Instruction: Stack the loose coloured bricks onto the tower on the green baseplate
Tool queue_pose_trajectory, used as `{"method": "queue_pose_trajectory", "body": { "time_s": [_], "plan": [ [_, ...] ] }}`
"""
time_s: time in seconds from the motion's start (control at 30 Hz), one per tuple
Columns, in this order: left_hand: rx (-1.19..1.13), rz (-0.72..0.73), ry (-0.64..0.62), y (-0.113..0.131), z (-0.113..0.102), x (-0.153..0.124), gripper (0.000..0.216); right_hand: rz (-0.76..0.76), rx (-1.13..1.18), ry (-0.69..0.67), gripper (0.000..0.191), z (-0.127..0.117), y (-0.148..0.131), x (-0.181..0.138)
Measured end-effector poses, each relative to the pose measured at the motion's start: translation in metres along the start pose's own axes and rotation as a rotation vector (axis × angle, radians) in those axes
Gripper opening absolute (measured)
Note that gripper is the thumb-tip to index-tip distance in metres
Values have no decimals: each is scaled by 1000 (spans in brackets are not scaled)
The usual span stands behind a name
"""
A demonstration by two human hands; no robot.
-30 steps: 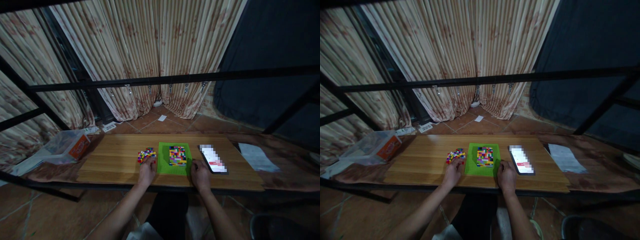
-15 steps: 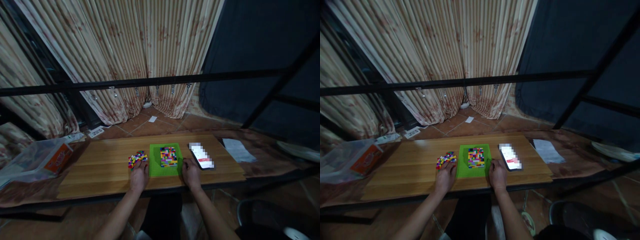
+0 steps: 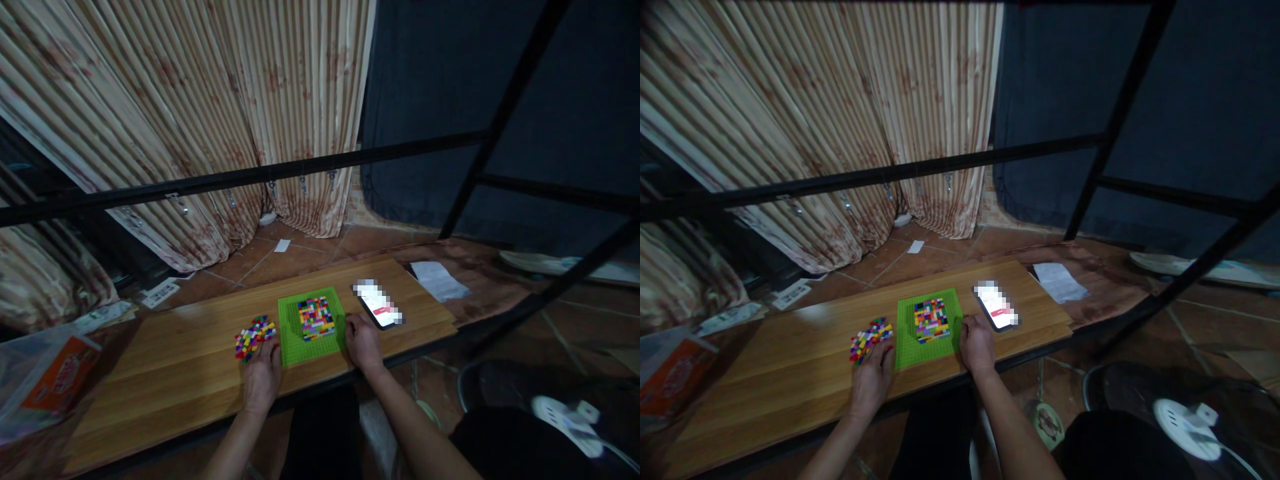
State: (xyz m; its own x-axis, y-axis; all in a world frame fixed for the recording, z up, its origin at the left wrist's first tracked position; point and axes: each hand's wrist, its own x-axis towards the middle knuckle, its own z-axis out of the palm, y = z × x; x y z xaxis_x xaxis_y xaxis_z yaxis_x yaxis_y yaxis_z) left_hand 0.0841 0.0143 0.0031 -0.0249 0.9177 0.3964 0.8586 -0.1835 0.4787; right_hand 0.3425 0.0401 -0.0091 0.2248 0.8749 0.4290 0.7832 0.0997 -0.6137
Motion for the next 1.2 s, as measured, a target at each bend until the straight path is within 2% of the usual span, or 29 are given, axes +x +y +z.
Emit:
{"method": "queue_pose_trajectory", "body": {
  "time_s": [0.4,0.73,1.07,1.2],
  "plan": [
    [-4,2,-61,-1,-1,0,21,11,5,5,24,1,1,1],
    [24,76,15,1,-2,1,24,19,-5,-4,24,1,0,1],
    [-60,60,10,0,-3,2,25,14,-14,12,24,2,-1,1],
    [-166,49,5,10,-4,5,25,1,-7,21,24,2,0,1]
  ]
}}
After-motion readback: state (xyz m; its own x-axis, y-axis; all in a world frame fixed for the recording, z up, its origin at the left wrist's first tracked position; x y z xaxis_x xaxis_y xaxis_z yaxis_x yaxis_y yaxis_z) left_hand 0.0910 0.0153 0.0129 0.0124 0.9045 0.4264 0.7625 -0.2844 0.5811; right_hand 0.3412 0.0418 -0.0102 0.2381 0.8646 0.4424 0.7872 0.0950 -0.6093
